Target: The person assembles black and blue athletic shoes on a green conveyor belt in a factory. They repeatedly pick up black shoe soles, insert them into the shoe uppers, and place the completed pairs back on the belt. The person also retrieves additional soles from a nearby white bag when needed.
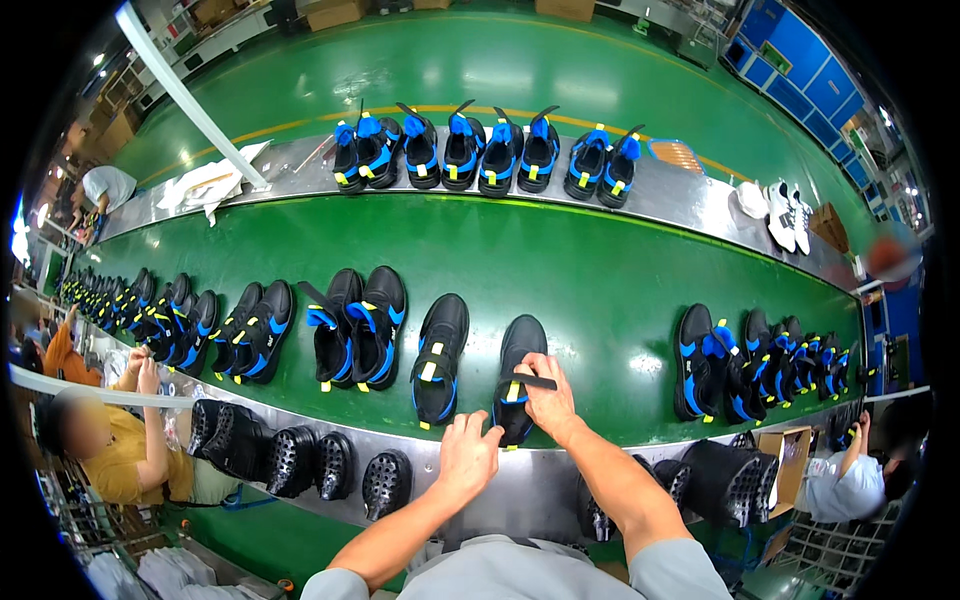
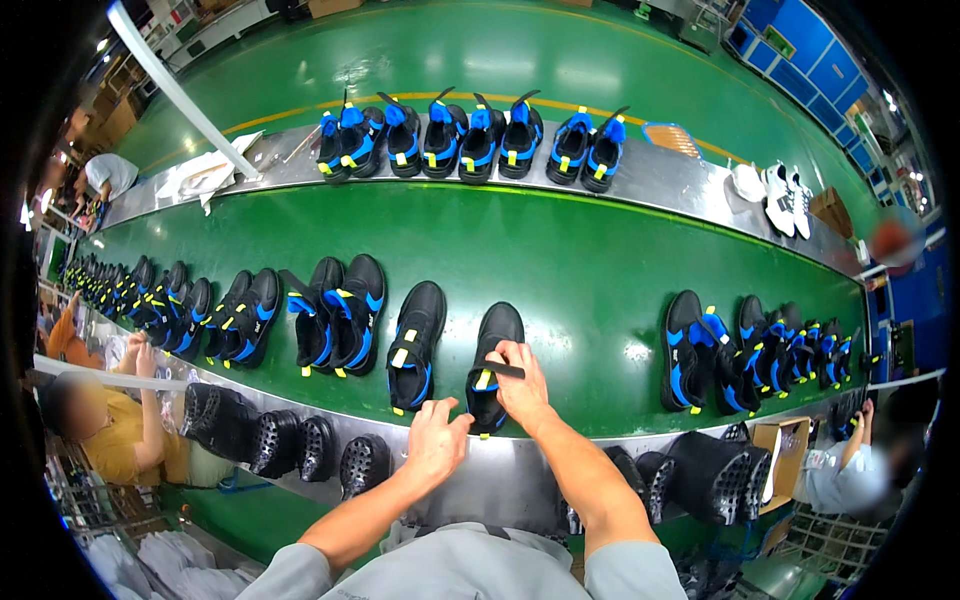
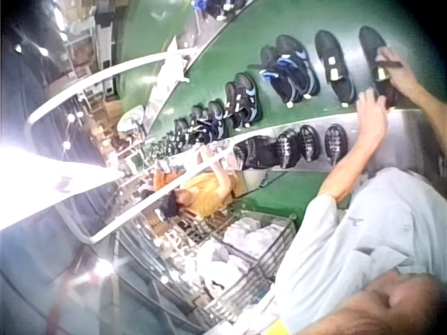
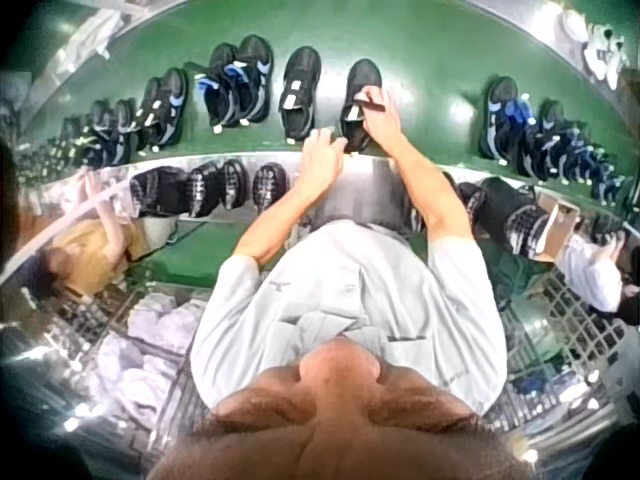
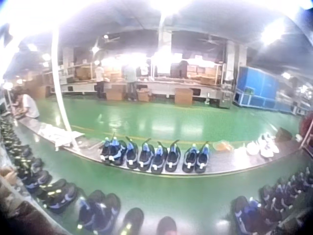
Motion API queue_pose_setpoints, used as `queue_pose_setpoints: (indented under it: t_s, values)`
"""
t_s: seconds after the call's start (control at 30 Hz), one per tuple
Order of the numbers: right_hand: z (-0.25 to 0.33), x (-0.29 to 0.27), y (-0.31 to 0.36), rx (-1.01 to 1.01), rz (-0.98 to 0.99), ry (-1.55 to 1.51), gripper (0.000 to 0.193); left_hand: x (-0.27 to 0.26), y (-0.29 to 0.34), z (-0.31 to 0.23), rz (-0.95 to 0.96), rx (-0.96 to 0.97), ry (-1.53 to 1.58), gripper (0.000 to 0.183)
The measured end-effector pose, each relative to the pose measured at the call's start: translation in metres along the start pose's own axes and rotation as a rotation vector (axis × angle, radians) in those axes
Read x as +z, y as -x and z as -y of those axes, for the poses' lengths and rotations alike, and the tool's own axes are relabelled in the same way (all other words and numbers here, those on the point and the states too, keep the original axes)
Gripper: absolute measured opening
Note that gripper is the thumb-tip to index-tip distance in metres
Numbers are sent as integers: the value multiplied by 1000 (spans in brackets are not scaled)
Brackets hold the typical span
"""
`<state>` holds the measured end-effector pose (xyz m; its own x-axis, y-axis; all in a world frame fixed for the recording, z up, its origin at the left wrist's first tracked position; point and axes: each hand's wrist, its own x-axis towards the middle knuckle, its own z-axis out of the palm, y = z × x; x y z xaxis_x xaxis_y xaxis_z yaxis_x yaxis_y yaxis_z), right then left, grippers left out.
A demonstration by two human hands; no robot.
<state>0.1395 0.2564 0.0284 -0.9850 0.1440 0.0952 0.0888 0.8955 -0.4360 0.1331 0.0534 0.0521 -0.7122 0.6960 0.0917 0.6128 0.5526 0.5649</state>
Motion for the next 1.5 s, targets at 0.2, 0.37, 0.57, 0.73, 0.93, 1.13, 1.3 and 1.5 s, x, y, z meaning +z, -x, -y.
queue_pose_setpoints:
  t_s: [0.2, 0.37, 0.57, 0.73, 0.93, 1.13, 1.3, 1.5]
  values:
    - [-6, 8, 4, 79, -86, -132, 41, 10, -57, -10, -208, 288, -112, 39]
    - [39, 6, 31, 775, 99, -120, 41, 16, -68, 8, 20, 361, -269, 35]
    - [34, 26, 40, 689, 27, -182, 30, 0, -68, 20, 113, 611, -380, 14]
    - [27, 52, 41, 591, 139, -377, 31, 5, -62, 36, 250, 611, -341, 21]
    - [-32, -14, 24, 937, 312, -898, 30, 11, -16, -3, -45, 189, -236, 28]
    - [-5, -54, -31, 852, 346, -1044, 35, 42, -26, 4, 32, -57, -226, 17]
    - [-4, -44, -27, 794, 391, -1060, 28, 14, -22, 19, -120, -117, 100, 12]
    - [16, -6, -1, 610, 237, -949, 31, -4, -23, 27, -97, -214, 250, 17]
